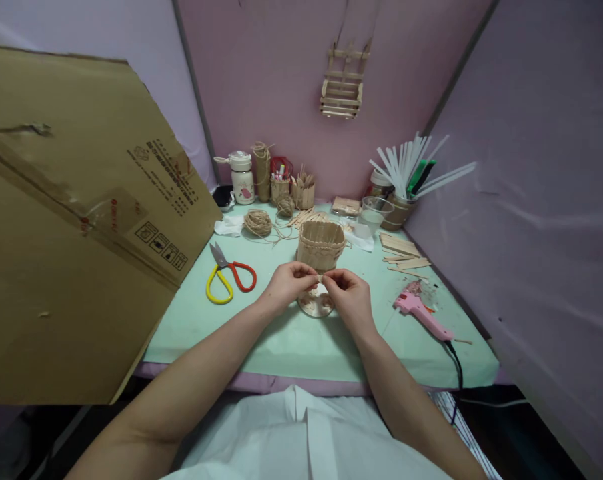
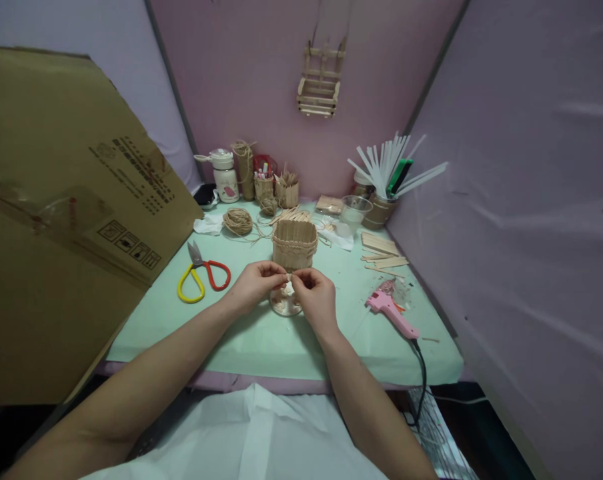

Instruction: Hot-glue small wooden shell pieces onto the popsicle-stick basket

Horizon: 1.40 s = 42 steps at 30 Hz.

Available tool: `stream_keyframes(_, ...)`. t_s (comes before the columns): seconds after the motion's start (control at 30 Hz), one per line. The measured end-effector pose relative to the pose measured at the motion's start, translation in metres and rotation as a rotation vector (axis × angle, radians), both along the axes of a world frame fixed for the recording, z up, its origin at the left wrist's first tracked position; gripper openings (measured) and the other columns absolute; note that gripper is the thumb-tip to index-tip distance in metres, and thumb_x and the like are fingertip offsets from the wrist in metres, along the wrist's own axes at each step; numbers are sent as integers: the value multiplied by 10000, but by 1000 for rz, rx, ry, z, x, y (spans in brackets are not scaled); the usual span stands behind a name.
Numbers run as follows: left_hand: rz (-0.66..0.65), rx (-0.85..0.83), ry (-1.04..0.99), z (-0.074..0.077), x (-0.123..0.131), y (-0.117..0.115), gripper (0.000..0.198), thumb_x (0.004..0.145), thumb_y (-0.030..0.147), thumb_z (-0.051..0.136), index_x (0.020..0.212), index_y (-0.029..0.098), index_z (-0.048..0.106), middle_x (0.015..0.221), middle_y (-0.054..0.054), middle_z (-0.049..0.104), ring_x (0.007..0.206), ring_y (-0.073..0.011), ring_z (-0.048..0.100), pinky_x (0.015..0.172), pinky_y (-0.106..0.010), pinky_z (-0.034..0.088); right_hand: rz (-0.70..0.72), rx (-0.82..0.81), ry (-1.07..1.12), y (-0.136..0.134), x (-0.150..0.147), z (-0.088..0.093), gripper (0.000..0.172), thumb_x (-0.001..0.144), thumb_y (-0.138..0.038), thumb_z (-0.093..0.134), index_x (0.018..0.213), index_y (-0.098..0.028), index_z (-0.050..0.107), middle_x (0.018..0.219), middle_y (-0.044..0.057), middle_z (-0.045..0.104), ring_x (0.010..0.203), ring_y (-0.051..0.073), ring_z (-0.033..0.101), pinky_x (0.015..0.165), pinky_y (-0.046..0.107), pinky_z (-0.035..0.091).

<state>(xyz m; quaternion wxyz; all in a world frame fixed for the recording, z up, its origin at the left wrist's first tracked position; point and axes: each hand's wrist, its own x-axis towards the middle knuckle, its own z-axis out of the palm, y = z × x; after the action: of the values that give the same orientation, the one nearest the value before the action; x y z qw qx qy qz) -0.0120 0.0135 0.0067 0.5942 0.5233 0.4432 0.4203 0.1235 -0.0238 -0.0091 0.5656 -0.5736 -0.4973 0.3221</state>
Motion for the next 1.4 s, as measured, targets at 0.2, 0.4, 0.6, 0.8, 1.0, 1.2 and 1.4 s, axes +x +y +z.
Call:
stream_keyframes(0.2,-8,3,-12,1,0,0,189,593,239,749,705,126,646,649,-27,632,619,-114,567,624,-250,450,-3,-25,48,1,0,-1,189,685,-337,666,747,-160,681,672,24,674,567,139,564,523,247,440)
stream_keyframes(0.4,-6,-1,-29,1,1,-1,195,584,240,756,690,121,644,637,-21,627,615,-106,561,614,-238,456,-4,-14,71,1,0,-1,158,690,-306,674,739,-156,682,677,22,667,584,134,560,531,236,438)
stream_keyframes(0.6,11,-25,-40,1,2,-1,196,571,226,761,685,119,642,628,-16,624,599,-99,558,592,-226,452,-2,-10,70,2,0,-3,148,689,-308,676,727,-165,678,657,12,659,573,133,554,519,234,431)
stream_keyframes(0.8,10,-55,-45,-1,3,-1,168,583,193,742,689,118,635,622,-23,626,590,-107,573,573,-228,450,6,-9,56,2,-1,-4,141,686,-318,664,702,-178,657,620,-8,641,522,122,527,505,243,422)
stream_keyframes(1.0,1,-30,-47,-3,2,0,178,605,230,746,695,117,643,640,-31,640,602,-112,581,589,-237,465,6,-18,103,1,0,-2,183,698,-346,664,748,-170,674,675,6,658,574,133,549,522,247,429)
stream_keyframes(1.2,12,-53,-85,-4,2,1,223,598,237,766,730,121,628,657,-28,641,627,-119,604,624,-248,482,-1,11,86,2,4,-7,167,723,-340,635,720,-176,665,668,-8,631,614,129,547,560,238,431)
stream_keyframes(1.4,9,-62,-109,-1,4,-1,291,559,220,792,758,135,598,646,-6,626,624,-113,603,637,-246,479,48,-60,140,0,2,-4,153,706,-328,635,687,-176,635,578,-37,568,480,101,474,460,222,373)
